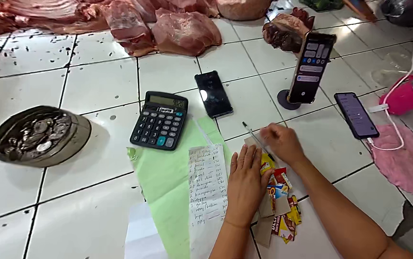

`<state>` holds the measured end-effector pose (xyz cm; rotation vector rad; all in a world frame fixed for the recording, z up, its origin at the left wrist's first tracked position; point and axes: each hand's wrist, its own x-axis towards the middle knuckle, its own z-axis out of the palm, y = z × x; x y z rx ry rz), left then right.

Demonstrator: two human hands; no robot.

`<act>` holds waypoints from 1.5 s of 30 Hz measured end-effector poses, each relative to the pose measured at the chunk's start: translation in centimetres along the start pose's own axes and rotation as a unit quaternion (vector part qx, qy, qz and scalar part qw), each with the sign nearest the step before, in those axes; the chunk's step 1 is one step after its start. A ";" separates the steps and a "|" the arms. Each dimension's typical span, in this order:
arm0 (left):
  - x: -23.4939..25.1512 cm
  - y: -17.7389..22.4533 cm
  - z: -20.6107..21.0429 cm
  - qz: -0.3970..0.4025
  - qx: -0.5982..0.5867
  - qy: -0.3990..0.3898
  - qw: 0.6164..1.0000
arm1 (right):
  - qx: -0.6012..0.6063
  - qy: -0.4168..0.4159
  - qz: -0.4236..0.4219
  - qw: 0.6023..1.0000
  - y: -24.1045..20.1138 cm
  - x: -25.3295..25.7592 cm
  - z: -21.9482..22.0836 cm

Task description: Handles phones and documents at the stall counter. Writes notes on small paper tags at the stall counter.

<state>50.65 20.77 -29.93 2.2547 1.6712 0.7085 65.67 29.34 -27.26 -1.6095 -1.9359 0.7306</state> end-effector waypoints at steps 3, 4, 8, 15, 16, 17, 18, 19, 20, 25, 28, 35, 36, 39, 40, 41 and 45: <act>0.2 0.0 0.1 0.007 -0.001 0.016 1.000 | -0.080 -0.146 0.068 0.984 -2.0 0.4 -1.2; 0.2 0.0 0.1 0.007 -0.002 0.016 1.000 | -0.084 -0.160 0.082 0.980 -2.3 0.5 -1.3; 0.4 0.2 0.2 -0.001 0.001 0.003 1.000 | -0.071 -0.136 0.086 0.984 -1.8 0.8 -1.5; 0.1 0.1 0.5 -0.011 -0.003 0.044 0.999 | -0.044 -0.260 0.037 0.964 -0.4 1.7 -4.1; 0.3 0.0 0.5 -0.008 -0.003 0.047 0.999 | -0.059 -0.270 0.034 0.961 -0.4 1.8 -4.4; 0.3 0.1 0.6 -0.007 -0.005 0.047 0.999 | -0.070 -0.279 0.036 0.957 -0.4 1.8 -4.7; 0.3 0.2 0.7 -0.008 -0.006 0.044 0.999 | -0.073 -0.282 0.041 0.956 -0.4 1.9 -4.8; 0.3 0.2 0.7 -0.008 -0.004 0.041 0.999 | -0.059 -0.271 0.048 0.960 -0.3 2.0 -4.9; 0.3 0.1 0.6 -0.006 -0.003 0.035 0.999 | -0.022 -0.245 0.056 0.968 -0.1 2.1 -4.9; 0.3 0.7 0.3 0.012 -0.018 -0.002 1.000 | 0.404 -0.028 0.068 0.912 0.8 1.6 -2.6; 0.0 1.3 0.3 -0.004 -0.019 -0.010 1.000 | 0.494 -0.009 0.037 0.869 0.6 1.7 0.1; -0.1 1.7 0.1 -0.003 -0.023 -0.034 0.999 | 0.389 -0.021 0.014 0.921 0.6 1.6 1.3; -0.2 1.7 0.0 -0.002 -0.021 -0.038 0.999 | 0.382 -0.010 0.004 0.924 0.7 1.5 1.5; -0.3 2.1 0.2 0.003 -0.010 -0.040 0.999 | 0.357 0.021 -0.037 0.933 0.8 1.4 1.9; -0.3 2.3 0.3 0.003 -0.011 -0.041 0.999 | 0.345 0.025 -0.047 0.937 0.8 1.4 2.1; -0.4 2.3 0.3 0.001 -0.013 -0.041 0.999 | 0.328 0.025 -0.056 0.943 0.8 1.3 2.2; -0.3 2.3 0.2 0.005 -0.003 -0.035 0.999 | 0.262 0.002 -0.068 0.963 0.6 1.1 2.4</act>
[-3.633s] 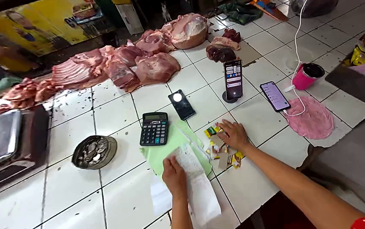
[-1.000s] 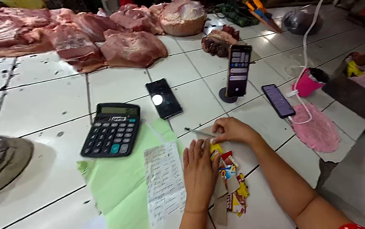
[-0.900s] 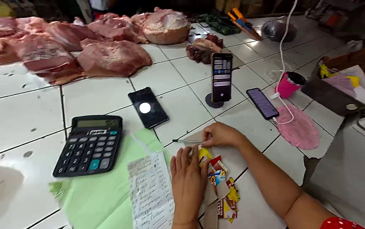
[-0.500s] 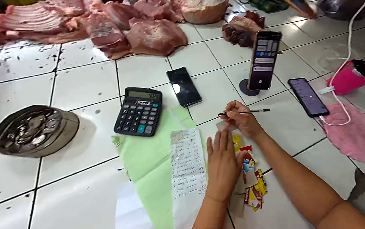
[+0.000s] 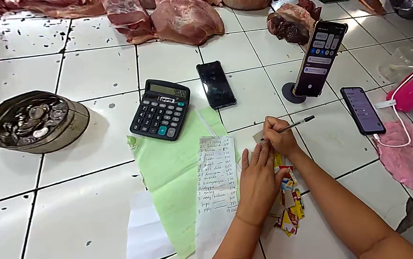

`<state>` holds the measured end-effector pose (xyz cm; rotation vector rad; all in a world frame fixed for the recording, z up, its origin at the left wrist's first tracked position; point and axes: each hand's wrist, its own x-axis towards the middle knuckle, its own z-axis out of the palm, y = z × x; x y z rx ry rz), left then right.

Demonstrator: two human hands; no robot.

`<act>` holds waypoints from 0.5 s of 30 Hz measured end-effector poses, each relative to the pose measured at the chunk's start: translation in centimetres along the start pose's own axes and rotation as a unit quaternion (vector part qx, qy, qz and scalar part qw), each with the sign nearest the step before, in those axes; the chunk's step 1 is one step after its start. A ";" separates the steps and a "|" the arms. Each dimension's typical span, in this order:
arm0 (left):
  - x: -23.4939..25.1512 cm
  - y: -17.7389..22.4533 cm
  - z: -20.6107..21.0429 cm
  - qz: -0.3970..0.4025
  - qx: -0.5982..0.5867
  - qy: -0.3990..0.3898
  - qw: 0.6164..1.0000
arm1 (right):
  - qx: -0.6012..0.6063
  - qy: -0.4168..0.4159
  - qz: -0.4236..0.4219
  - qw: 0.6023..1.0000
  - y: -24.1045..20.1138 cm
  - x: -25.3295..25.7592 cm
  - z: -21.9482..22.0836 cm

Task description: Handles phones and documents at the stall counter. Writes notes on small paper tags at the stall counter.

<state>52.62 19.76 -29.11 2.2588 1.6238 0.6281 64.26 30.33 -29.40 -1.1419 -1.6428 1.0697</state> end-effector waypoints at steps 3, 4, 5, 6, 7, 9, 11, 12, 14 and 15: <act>0.0 -0.2 0.0 0.013 0.005 -0.007 1.000 | -0.046 0.000 0.005 0.999 0.0 0.0 0.1; 0.0 -0.2 -0.1 0.014 0.004 -0.016 1.000 | -0.052 0.002 0.003 0.999 0.0 -0.1 0.1; 0.0 -0.2 -0.2 0.013 0.005 -0.021 1.000 | -0.053 -0.001 0.006 0.999 0.0 -0.1 0.0; 0.0 -0.2 -0.2 0.011 0.006 -0.025 1.000 | -0.054 -0.008 0.010 0.998 -0.1 -0.1 -0.1; 0.0 -0.1 -0.3 0.007 0.006 -0.029 1.000 | -0.056 -0.015 0.014 0.998 -0.2 -0.1 -0.1; 0.1 0.0 -0.3 0.002 0.007 -0.030 1.000 | -0.055 -0.014 0.014 0.998 -0.2 -0.1 -0.1; 0.2 0.0 -0.4 0.000 0.009 -0.031 0.999 | -0.046 -0.008 0.006 0.999 -0.2 0.0 -0.2; 0.2 0.0 -0.4 0.000 0.009 -0.031 0.999 | -0.047 -0.003 0.002 0.999 -0.2 0.0 -0.2; 0.2 -0.1 -0.4 0.001 0.009 -0.025 1.000 | -0.058 0.015 -0.008 0.998 -0.1 -0.1 0.0; 0.2 -0.1 -0.3 0.001 0.009 -0.023 1.000 | -0.064 0.027 -0.013 0.998 0.0 -0.1 0.0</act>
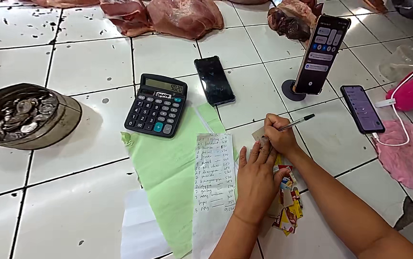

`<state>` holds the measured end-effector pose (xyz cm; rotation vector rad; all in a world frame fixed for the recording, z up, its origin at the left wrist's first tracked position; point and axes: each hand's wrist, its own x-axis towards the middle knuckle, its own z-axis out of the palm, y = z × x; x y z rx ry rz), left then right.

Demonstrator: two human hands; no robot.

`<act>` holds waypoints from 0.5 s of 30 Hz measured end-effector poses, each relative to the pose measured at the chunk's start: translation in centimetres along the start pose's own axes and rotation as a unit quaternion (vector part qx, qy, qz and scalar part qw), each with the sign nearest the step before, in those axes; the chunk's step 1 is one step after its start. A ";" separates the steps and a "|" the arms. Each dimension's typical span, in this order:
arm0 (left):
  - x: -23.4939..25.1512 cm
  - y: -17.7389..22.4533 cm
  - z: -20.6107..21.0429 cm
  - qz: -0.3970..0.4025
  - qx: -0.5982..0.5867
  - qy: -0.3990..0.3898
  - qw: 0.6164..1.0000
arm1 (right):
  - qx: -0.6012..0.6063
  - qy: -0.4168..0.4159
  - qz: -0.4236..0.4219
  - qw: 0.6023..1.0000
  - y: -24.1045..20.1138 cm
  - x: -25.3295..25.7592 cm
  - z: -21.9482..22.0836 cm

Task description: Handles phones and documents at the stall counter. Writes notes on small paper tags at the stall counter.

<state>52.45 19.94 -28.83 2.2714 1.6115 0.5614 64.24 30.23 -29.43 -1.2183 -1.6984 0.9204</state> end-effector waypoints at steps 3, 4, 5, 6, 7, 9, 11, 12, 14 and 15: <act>0.0 0.0 0.2 0.000 0.005 0.007 1.000 | -0.021 0.008 0.000 1.000 0.0 0.0 0.1; 0.0 0.0 0.2 0.000 0.003 0.008 1.000 | -0.016 0.001 0.001 1.000 0.0 0.0 0.0; 0.0 -0.1 0.2 0.001 0.000 0.011 1.000 | -0.007 -0.005 0.001 1.000 0.0 0.1 -0.1; 0.0 -0.1 0.2 0.003 -0.002 0.016 1.000 | 0.001 -0.010 0.000 1.000 0.1 0.2 -0.2; 0.0 -0.2 0.3 0.005 -0.003 0.018 1.000 | 0.007 -0.011 0.001 1.000 0.1 0.2 -0.2; 0.0 -0.2 0.3 0.007 -0.004 0.022 1.000 | 0.007 0.000 0.002 1.000 0.2 0.2 -0.1; 0.0 -0.3 0.3 0.006 -0.001 0.021 1.000 | -0.004 0.017 -0.006 1.000 0.3 0.2 0.0; 0.0 -0.3 0.3 0.005 -0.002 0.020 1.000 | 0.010 0.021 -0.011 1.000 0.5 0.3 -0.1; 0.1 -0.4 0.3 0.004 -0.006 0.018 1.000 | 0.039 0.017 -0.017 0.999 0.8 0.7 -0.8; 0.0 -0.4 0.3 0.003 -0.008 0.018 1.000 | 0.042 0.012 -0.016 0.999 1.0 0.8 -1.1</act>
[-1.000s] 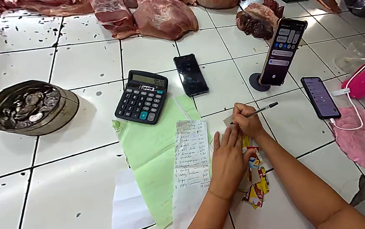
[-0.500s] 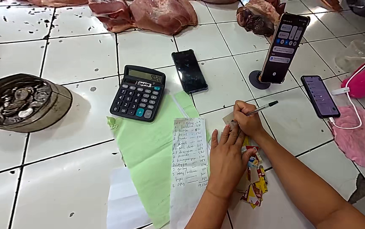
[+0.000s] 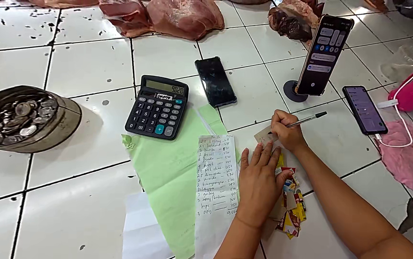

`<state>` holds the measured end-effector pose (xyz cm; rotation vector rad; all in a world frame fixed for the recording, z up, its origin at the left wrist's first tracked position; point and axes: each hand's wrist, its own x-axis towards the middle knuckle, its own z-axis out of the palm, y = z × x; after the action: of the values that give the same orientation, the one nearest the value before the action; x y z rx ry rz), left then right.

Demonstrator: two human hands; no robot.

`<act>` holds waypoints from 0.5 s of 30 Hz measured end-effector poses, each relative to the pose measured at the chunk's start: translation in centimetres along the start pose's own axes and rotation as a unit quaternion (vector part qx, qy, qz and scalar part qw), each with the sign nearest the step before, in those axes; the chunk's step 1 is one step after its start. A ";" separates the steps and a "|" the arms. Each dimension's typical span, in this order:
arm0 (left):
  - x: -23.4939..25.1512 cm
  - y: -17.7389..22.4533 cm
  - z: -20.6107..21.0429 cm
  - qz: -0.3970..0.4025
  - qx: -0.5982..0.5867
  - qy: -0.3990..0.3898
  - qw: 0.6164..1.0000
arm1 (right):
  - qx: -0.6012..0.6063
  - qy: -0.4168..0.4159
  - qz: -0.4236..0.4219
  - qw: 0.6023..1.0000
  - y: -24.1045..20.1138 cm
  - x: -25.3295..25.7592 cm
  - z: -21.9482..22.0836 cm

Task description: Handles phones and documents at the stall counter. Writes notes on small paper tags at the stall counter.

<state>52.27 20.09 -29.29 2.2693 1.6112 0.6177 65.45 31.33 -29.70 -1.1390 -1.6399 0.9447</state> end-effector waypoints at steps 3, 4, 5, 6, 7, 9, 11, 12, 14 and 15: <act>-0.1 0.0 0.2 0.002 -0.001 0.007 1.000 | -0.022 -0.007 0.012 1.000 0.0 0.0 -0.2; -0.1 0.0 0.2 0.002 -0.002 0.006 1.000 | -0.039 -0.007 0.015 0.999 -0.2 0.0 -0.1; -0.1 0.0 0.2 0.002 -0.004 0.006 1.000 | -0.053 -0.007 0.018 0.998 -0.3 -0.1 0.0; -0.1 0.0 0.2 0.002 -0.005 0.006 1.000 | -0.056 -0.007 0.019 0.998 -0.3 -0.1 0.0; -0.1 0.0 0.2 0.002 -0.005 0.007 1.000 | -0.052 -0.008 0.019 0.998 -0.4 -0.1 0.0; -0.1 -0.1 0.2 0.002 -0.003 0.006 1.000 | -0.040 -0.016 0.019 0.999 -0.5 -0.1 -0.2; -0.1 -0.1 0.2 0.003 -0.002 0.007 1.000 | -0.030 -0.018 0.021 0.999 -0.4 -0.1 -0.2; -0.1 0.0 0.1 0.003 -0.002 0.006 1.000 | -0.027 -0.014 0.018 0.999 -0.3 -0.1 -0.2; -0.1 -0.1 0.1 0.003 -0.002 0.005 1.000 | -0.042 0.001 0.014 0.999 -0.1 -0.1 -0.2; -0.1 -0.1 0.1 0.003 -0.003 0.005 1.000 | -0.053 0.006 0.013 0.998 -0.1 -0.1 -0.2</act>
<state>52.26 20.04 -29.43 2.2704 1.6061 0.6341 65.59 31.20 -29.58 -1.2383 -1.6858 0.8738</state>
